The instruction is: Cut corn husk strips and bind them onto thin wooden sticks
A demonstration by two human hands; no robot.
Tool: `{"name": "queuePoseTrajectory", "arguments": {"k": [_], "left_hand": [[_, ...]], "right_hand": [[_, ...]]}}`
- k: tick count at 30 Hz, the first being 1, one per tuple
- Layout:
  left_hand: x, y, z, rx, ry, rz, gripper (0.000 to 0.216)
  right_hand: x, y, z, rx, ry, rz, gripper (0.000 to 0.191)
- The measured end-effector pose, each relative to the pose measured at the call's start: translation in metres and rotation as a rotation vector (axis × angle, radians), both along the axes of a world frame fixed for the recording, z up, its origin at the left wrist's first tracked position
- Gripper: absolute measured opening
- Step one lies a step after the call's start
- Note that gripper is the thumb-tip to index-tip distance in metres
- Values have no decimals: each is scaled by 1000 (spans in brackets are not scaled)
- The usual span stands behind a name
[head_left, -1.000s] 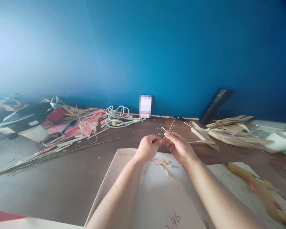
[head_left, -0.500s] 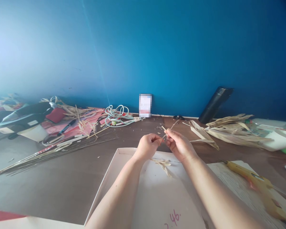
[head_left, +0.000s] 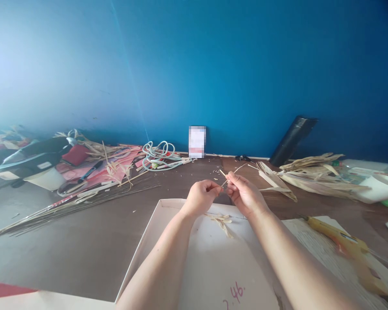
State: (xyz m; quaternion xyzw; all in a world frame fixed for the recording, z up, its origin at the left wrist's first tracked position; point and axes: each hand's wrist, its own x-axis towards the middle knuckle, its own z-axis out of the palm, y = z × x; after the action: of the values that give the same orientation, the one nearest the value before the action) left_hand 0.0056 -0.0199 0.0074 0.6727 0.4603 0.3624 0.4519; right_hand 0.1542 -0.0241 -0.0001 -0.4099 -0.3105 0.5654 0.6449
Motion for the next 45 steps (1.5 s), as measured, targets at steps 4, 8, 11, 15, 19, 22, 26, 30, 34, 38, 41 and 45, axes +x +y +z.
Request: {"name": "queuePoseTrajectory", "arguments": {"k": [4, 8, 11, 15, 19, 22, 26, 30, 34, 38, 41, 45], "left_hand": [[0, 0, 0, 1, 0, 4, 23], [0, 0, 0, 4, -1, 7, 24], [0, 1, -1, 9, 6, 5, 24], [0, 1, -1, 21, 36, 16, 24], [1, 1, -2, 26, 64, 27, 24], [1, 1, -2, 37, 76, 29, 24], [0, 0, -1, 39, 83, 28, 23], [0, 0, -1, 49, 86, 28, 23], [0, 0, -2, 57, 91, 22, 24], [1, 0, -2, 56, 91, 22, 23], [1, 0, -1, 40, 73, 30, 22], [1, 3, -4, -28, -48, 51, 21]], "right_hand": [[1, -1, 0, 15, 20, 24, 25], [1, -1, 1, 23, -8, 16, 25], [0, -2, 2, 20, -35, 4, 26], [0, -2, 3, 22, -42, 4, 24], [1, -2, 4, 30, -80, -13, 23], [1, -2, 4, 25, -90, -30, 24], [1, -1, 3, 7, -81, -56, 26], [2, 0, 2, -19, -82, -95, 28], [2, 0, 1, -26, -92, -111, 36], [3, 2, -1, -31, -95, -93, 33], [3, 1, -1, -12, -58, -64, 27], [1, -2, -1, -30, -9, 48, 34]]}}
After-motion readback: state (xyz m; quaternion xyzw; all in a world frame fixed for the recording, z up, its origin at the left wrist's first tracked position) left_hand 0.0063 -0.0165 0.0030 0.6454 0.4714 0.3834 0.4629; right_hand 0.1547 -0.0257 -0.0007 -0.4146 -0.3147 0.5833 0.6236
